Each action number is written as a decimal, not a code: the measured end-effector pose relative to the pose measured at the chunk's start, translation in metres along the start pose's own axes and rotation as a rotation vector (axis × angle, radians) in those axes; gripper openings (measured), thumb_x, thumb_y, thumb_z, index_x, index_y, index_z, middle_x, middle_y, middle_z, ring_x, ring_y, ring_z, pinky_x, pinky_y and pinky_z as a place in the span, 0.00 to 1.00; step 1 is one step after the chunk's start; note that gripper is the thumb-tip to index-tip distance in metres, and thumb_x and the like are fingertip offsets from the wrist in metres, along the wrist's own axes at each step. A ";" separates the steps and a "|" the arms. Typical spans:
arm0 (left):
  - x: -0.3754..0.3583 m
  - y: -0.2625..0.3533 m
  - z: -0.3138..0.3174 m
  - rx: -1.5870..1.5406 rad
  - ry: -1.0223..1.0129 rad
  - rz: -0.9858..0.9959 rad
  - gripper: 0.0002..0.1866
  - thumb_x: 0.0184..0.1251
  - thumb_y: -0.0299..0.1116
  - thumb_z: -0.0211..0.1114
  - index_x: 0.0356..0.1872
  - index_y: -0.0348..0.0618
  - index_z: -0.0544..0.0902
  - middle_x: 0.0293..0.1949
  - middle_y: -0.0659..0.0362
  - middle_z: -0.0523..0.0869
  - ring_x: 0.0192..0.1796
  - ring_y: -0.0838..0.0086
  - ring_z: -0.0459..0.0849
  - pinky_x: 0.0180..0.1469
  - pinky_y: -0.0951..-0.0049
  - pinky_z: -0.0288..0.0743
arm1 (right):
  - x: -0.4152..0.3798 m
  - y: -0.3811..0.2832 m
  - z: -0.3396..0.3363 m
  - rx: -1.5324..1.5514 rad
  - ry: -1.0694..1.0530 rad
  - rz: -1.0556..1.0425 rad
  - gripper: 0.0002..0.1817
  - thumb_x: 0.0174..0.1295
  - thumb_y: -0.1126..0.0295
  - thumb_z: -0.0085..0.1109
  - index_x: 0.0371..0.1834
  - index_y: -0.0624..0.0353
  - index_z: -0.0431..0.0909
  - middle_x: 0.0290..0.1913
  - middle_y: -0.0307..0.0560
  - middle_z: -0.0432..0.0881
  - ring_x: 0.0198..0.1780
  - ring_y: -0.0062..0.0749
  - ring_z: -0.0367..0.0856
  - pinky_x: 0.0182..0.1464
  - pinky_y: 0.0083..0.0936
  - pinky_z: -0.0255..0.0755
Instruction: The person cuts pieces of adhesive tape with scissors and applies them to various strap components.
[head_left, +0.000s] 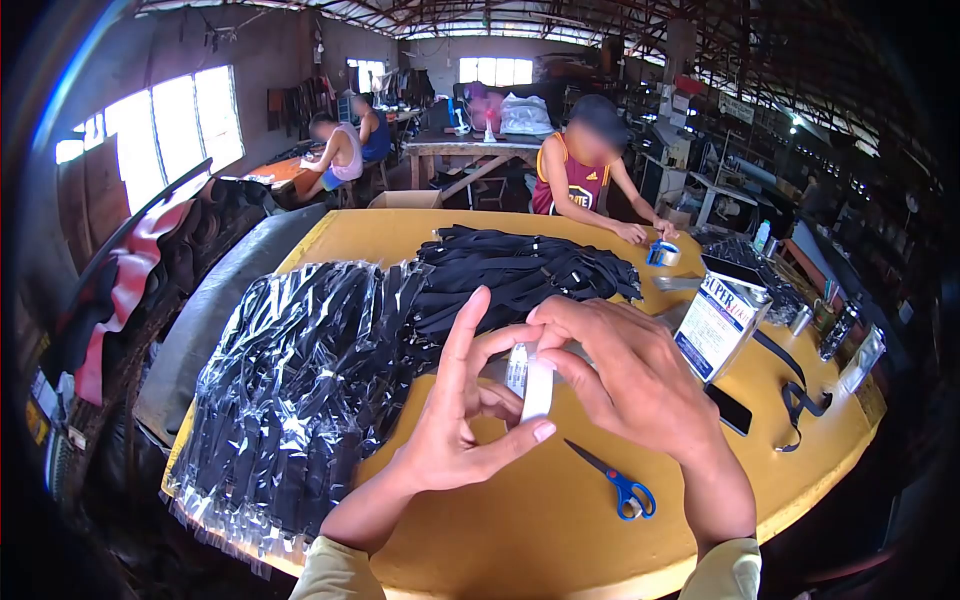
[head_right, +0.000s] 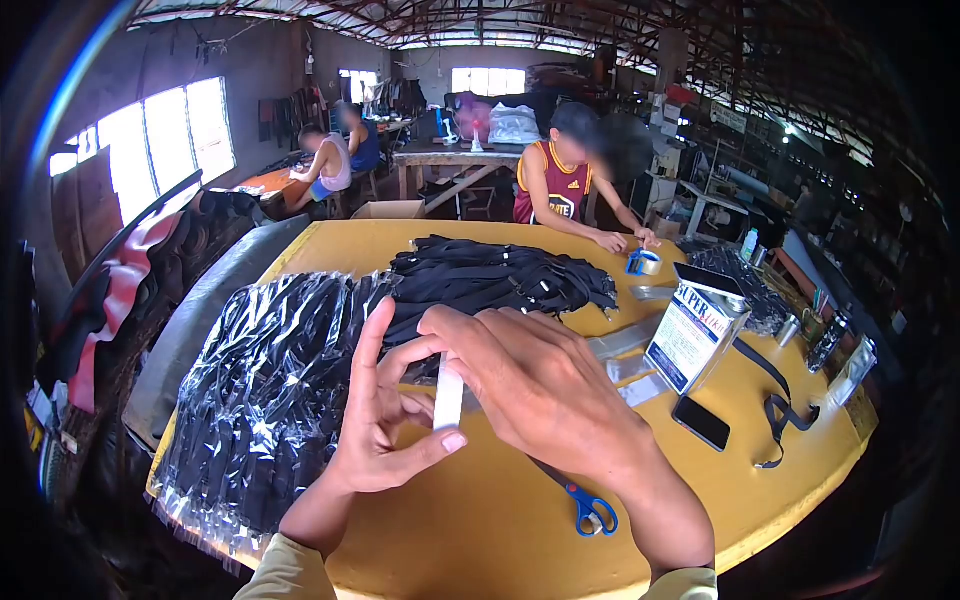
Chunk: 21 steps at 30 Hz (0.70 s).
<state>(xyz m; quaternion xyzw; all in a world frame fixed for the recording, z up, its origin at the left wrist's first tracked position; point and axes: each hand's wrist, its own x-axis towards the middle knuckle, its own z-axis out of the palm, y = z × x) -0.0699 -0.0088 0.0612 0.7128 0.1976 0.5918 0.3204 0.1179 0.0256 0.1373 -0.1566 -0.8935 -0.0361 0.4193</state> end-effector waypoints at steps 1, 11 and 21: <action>0.001 0.000 0.000 0.004 0.000 -0.004 0.59 0.59 0.15 0.70 0.79 0.49 0.33 0.70 0.44 0.66 0.40 0.73 0.87 0.37 0.77 0.84 | -0.001 0.002 0.001 -0.005 0.000 -0.034 0.23 0.57 0.78 0.62 0.58 0.60 0.73 0.34 0.51 0.79 0.34 0.48 0.82 0.39 0.41 0.77; 0.006 -0.012 -0.001 0.093 0.090 -0.113 0.56 0.56 0.20 0.75 0.79 0.47 0.43 0.63 0.47 0.72 0.36 0.78 0.85 0.32 0.81 0.81 | -0.008 0.005 0.007 -0.087 -0.040 -0.130 0.26 0.51 0.76 0.60 0.58 0.60 0.73 0.37 0.45 0.78 0.36 0.40 0.81 0.41 0.37 0.75; 0.006 -0.022 0.001 0.123 0.103 -0.109 0.50 0.60 0.13 0.68 0.78 0.48 0.48 0.67 0.48 0.70 0.30 0.84 0.80 0.23 0.87 0.67 | 0.003 0.005 0.007 -0.033 -0.020 0.025 0.23 0.56 0.77 0.63 0.58 0.60 0.73 0.30 0.48 0.80 0.33 0.46 0.83 0.39 0.39 0.76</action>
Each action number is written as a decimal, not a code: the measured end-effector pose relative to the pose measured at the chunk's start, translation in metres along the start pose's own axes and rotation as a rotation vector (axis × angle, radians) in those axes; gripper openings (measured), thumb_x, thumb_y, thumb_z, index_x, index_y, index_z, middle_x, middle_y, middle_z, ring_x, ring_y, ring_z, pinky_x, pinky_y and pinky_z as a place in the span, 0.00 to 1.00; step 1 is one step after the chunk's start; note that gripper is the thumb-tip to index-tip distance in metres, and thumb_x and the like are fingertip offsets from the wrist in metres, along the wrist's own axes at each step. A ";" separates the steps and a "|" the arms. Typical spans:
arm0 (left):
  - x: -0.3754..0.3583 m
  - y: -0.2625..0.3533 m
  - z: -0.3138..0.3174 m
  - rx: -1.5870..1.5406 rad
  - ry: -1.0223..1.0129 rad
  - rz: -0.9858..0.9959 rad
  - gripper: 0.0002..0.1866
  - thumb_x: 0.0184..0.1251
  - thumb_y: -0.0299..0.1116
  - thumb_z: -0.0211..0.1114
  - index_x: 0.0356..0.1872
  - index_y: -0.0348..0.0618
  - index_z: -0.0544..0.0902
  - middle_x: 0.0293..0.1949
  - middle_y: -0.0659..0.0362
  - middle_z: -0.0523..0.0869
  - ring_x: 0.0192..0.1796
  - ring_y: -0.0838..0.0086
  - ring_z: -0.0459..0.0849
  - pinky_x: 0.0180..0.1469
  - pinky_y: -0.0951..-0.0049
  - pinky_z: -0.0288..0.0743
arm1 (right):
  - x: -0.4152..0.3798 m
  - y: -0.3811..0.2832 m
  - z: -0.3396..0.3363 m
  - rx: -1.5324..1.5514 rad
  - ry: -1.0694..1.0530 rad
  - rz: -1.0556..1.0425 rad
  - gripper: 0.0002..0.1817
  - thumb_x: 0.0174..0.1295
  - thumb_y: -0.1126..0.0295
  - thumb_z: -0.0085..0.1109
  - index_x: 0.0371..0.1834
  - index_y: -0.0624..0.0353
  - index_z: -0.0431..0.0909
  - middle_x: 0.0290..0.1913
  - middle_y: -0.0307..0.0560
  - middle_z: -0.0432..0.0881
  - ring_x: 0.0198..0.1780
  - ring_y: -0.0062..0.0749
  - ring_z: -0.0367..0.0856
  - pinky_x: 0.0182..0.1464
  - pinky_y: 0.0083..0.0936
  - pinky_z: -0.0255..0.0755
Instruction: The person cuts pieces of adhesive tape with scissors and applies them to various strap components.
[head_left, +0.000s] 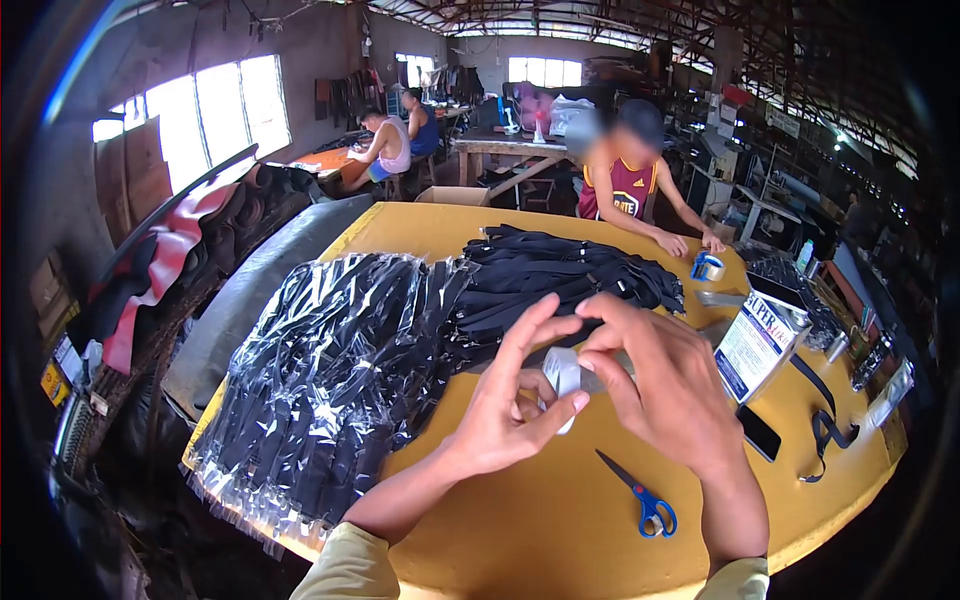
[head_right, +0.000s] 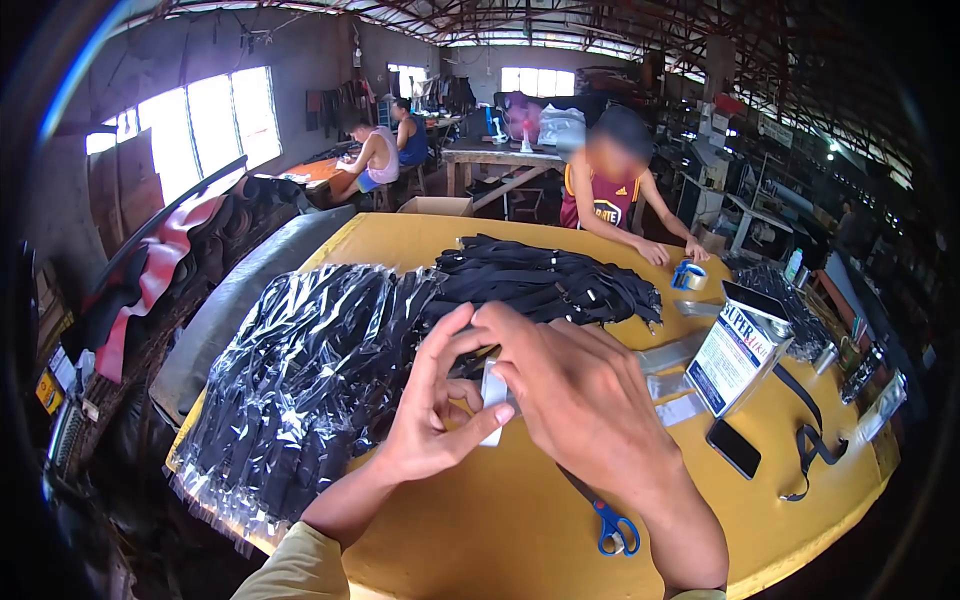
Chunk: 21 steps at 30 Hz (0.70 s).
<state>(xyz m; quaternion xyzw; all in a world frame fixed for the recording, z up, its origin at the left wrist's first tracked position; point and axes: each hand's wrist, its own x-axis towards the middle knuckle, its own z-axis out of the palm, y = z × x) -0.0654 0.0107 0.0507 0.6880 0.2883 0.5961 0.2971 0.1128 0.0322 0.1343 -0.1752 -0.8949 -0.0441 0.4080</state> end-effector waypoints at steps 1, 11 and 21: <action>-0.001 0.000 0.002 -0.005 -0.006 0.015 0.50 0.60 0.13 0.68 0.78 0.48 0.48 0.66 0.49 0.72 0.30 0.84 0.80 0.24 0.87 0.66 | 0.002 0.002 0.002 -0.008 -0.002 0.042 0.24 0.58 0.77 0.63 0.59 0.59 0.72 0.30 0.50 0.81 0.33 0.47 0.83 0.39 0.40 0.76; -0.001 0.006 -0.001 -0.065 0.028 -0.049 0.53 0.60 0.13 0.68 0.79 0.49 0.42 0.61 0.50 0.76 0.27 0.89 0.76 0.24 0.91 0.61 | 0.018 0.014 0.008 -0.025 -0.109 0.161 0.35 0.57 0.76 0.63 0.70 0.57 0.62 0.29 0.52 0.84 0.32 0.51 0.85 0.36 0.45 0.77; -0.001 0.011 -0.004 -0.130 0.026 -0.087 0.54 0.59 0.12 0.67 0.79 0.49 0.40 0.57 0.49 0.78 0.27 0.89 0.76 0.26 0.90 0.65 | 0.023 0.020 0.005 0.110 -0.173 0.286 0.39 0.57 0.74 0.64 0.73 0.57 0.57 0.33 0.51 0.87 0.35 0.54 0.86 0.40 0.46 0.78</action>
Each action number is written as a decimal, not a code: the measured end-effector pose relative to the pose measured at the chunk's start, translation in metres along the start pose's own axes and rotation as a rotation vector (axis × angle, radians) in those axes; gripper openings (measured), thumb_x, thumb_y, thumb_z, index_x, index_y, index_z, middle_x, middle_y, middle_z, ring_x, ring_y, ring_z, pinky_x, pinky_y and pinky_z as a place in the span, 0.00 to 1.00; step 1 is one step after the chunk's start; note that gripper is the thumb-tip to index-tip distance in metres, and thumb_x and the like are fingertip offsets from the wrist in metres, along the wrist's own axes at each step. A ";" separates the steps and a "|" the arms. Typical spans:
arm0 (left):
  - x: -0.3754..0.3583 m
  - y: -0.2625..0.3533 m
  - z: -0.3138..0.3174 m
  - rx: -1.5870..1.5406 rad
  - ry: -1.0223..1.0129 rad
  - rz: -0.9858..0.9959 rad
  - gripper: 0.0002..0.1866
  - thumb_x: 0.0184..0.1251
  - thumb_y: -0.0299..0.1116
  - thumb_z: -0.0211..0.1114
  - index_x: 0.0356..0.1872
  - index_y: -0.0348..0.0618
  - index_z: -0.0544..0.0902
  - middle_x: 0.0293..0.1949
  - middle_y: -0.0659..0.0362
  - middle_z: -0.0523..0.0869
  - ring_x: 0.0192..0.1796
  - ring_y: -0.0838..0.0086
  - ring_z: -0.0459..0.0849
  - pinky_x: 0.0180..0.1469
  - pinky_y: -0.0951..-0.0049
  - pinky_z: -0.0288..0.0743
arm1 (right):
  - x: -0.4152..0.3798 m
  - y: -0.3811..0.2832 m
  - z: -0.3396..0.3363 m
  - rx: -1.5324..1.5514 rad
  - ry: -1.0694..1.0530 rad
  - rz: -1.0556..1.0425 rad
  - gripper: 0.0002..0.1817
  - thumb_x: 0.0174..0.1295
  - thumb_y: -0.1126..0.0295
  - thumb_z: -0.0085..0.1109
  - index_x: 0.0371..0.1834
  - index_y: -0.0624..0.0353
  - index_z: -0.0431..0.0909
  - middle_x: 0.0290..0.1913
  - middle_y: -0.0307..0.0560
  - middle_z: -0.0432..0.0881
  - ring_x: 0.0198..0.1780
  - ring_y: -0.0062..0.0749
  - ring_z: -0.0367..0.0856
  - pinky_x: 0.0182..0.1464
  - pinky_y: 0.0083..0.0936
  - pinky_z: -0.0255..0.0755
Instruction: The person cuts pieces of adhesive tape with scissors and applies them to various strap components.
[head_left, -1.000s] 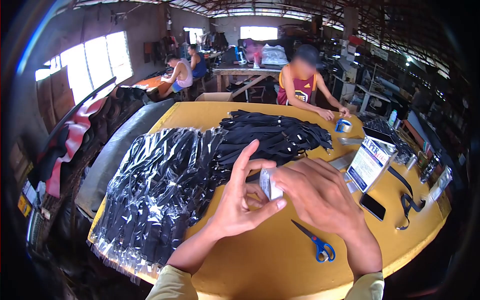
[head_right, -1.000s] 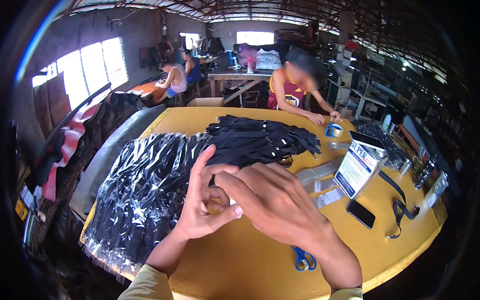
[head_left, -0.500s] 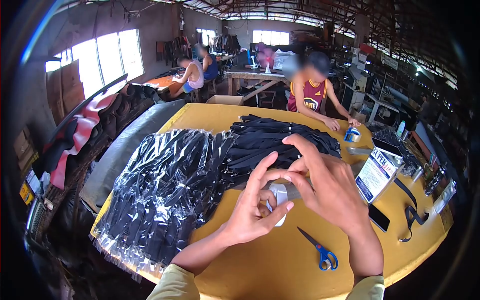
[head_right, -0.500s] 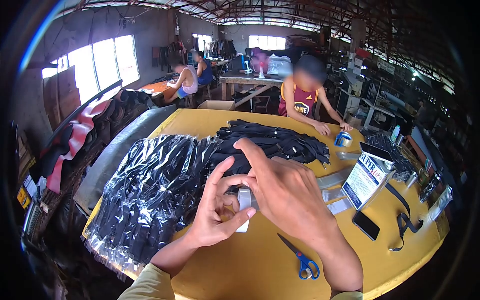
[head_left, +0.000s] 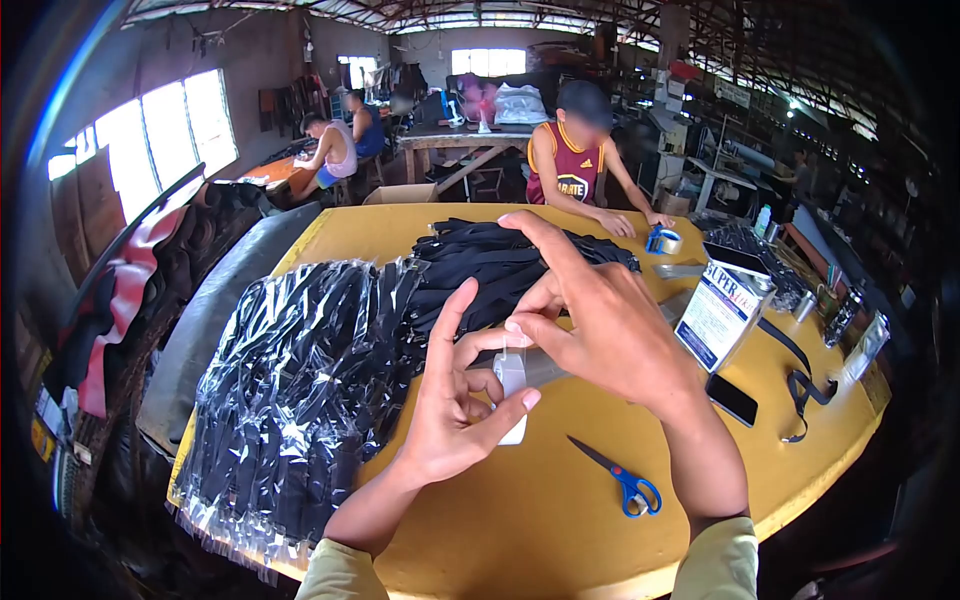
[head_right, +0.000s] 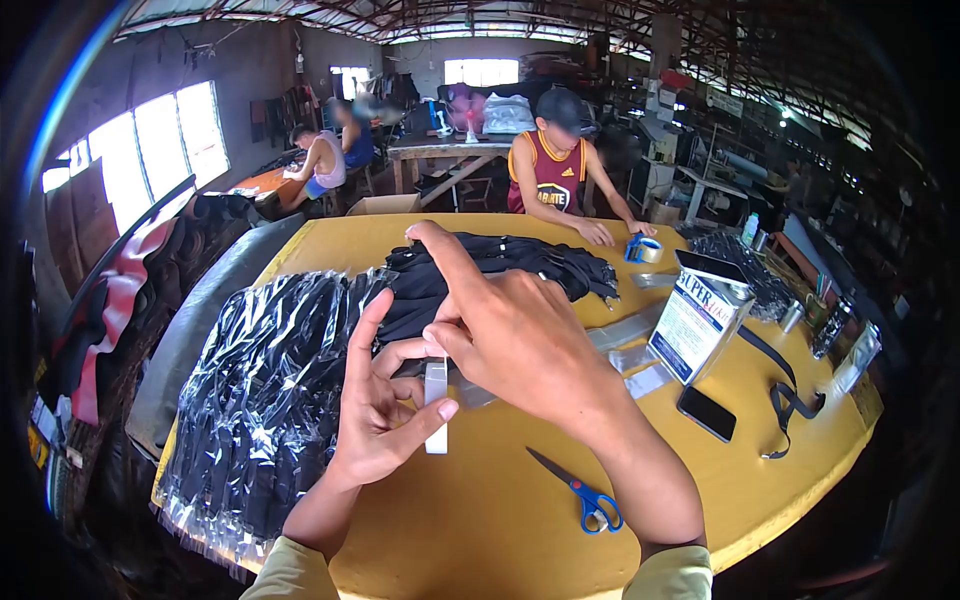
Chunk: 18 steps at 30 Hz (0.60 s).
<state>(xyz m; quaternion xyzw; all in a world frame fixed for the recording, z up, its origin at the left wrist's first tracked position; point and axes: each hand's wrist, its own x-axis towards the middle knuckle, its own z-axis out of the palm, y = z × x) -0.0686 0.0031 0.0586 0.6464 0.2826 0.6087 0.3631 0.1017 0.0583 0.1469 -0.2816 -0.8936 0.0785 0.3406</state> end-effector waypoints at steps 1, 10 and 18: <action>0.000 -0.001 0.001 -0.011 -0.001 0.012 0.54 0.59 0.12 0.67 0.79 0.49 0.40 0.57 0.49 0.78 0.27 0.89 0.76 0.27 0.90 0.66 | -0.002 0.002 0.000 0.037 0.018 0.006 0.39 0.57 0.73 0.65 0.73 0.57 0.58 0.33 0.51 0.87 0.35 0.53 0.86 0.40 0.45 0.78; -0.001 -0.002 0.000 0.053 -0.035 0.117 0.52 0.59 0.12 0.66 0.79 0.45 0.41 0.58 0.44 0.79 0.29 0.87 0.80 0.30 0.88 0.72 | -0.073 0.018 -0.008 0.004 0.166 0.206 0.29 0.59 0.67 0.68 0.65 0.55 0.70 0.33 0.45 0.88 0.35 0.48 0.88 0.39 0.39 0.80; 0.000 0.003 -0.012 0.152 -0.048 0.217 0.48 0.62 0.11 0.63 0.78 0.43 0.44 0.58 0.44 0.80 0.40 0.79 0.86 0.39 0.82 0.79 | -0.221 0.067 0.018 -0.223 -0.571 0.768 0.19 0.57 0.58 0.66 0.51 0.53 0.80 0.32 0.39 0.86 0.40 0.43 0.86 0.42 0.41 0.76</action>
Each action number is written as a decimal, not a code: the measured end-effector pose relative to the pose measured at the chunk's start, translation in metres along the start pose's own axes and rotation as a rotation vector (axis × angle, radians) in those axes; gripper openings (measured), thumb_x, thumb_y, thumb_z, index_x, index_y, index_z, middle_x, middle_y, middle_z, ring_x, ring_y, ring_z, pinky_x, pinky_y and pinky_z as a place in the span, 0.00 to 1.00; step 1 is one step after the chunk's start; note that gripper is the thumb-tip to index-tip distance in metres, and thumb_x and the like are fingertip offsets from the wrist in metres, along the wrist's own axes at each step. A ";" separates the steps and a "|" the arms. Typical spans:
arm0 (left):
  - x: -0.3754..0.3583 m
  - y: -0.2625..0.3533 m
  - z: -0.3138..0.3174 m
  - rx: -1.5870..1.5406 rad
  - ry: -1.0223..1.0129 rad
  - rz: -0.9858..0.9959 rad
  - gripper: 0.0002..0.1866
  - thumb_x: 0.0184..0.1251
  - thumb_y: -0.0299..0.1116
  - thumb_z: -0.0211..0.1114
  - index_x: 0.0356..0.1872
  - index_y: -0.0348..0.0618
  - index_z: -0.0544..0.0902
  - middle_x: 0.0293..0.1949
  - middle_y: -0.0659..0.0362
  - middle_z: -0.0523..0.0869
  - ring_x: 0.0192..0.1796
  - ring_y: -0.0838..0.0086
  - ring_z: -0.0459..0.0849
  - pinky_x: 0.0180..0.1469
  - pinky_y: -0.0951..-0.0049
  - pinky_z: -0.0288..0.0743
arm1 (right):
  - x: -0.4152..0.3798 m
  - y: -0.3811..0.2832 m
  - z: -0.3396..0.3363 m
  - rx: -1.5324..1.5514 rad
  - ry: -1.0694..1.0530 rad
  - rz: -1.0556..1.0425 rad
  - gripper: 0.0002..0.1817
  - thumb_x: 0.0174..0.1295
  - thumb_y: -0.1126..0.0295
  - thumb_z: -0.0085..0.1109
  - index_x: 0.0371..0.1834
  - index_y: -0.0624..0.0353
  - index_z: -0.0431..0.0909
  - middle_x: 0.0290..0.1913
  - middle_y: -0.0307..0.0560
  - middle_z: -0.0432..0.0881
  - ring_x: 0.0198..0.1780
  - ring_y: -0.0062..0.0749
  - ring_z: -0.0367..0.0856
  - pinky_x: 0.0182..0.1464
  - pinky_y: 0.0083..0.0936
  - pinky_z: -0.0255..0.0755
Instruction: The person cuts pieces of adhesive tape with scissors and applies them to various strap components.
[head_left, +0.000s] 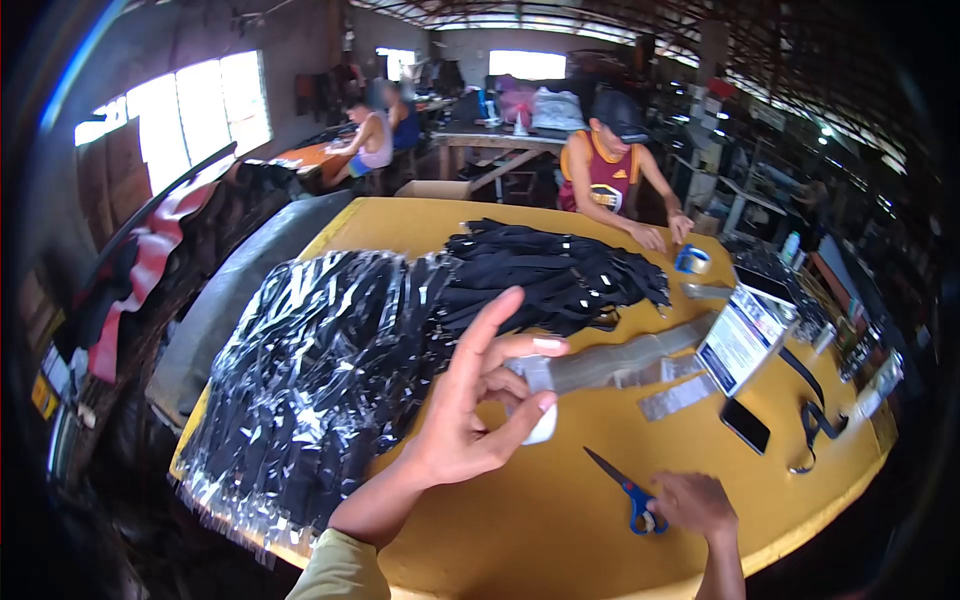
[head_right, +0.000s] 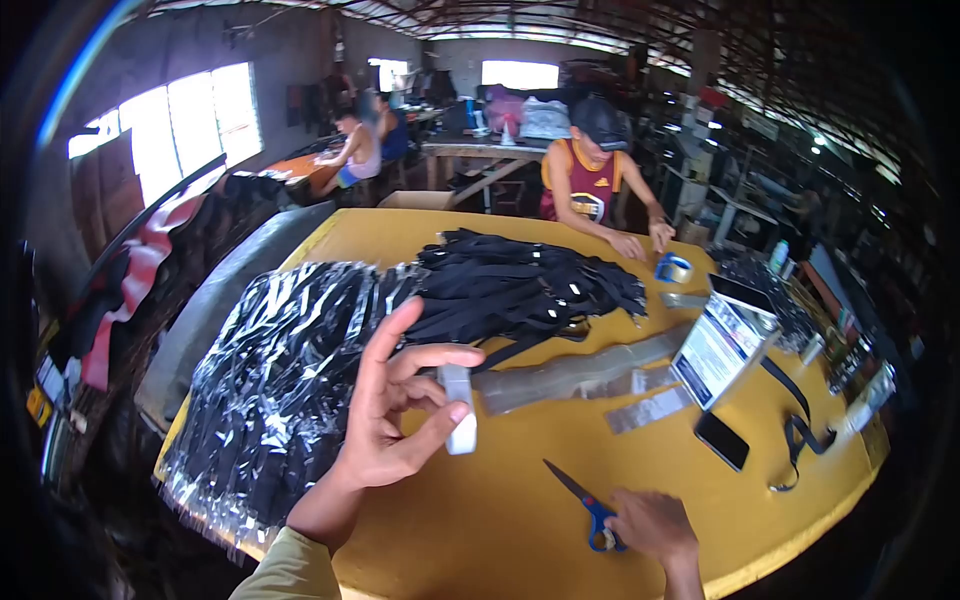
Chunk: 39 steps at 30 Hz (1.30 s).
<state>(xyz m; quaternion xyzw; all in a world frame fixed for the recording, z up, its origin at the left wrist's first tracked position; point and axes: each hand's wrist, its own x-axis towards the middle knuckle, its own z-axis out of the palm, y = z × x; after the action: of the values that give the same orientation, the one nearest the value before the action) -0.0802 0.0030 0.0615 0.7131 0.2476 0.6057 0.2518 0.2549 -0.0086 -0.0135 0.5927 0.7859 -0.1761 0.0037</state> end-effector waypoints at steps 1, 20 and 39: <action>-0.001 -0.003 -0.002 -0.021 -0.009 0.001 0.48 0.62 0.11 0.62 0.78 0.42 0.45 0.59 0.44 0.80 0.41 0.78 0.86 0.41 0.80 0.80 | -0.004 0.005 0.010 -0.015 -0.030 0.045 0.20 0.57 0.59 0.67 0.50 0.52 0.80 0.32 0.38 0.86 0.42 0.42 0.85 0.44 0.41 0.76; 0.003 -0.002 -0.012 -0.023 -0.029 -0.077 0.54 0.55 0.09 0.66 0.79 0.47 0.44 0.62 0.42 0.76 0.37 0.75 0.88 0.37 0.79 0.84 | 0.004 0.024 0.044 0.082 0.207 -0.067 0.23 0.55 0.70 0.60 0.57 0.59 0.75 0.41 0.58 0.81 0.41 0.56 0.81 0.48 0.45 0.75; 0.000 0.003 -0.007 -0.126 -0.153 -0.103 0.57 0.51 0.08 0.67 0.79 0.46 0.40 0.64 0.40 0.75 0.37 0.72 0.89 0.35 0.80 0.83 | -0.010 -0.060 -0.152 0.144 0.205 -0.446 0.33 0.42 0.64 0.82 0.55 0.63 0.82 0.34 0.48 0.83 0.34 0.34 0.82 0.39 0.28 0.76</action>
<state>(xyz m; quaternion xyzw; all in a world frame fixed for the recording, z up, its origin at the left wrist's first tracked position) -0.0868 0.0007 0.0647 0.7263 0.2256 0.5501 0.3451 0.2326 0.0111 0.1474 0.4184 0.8788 -0.1671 -0.1573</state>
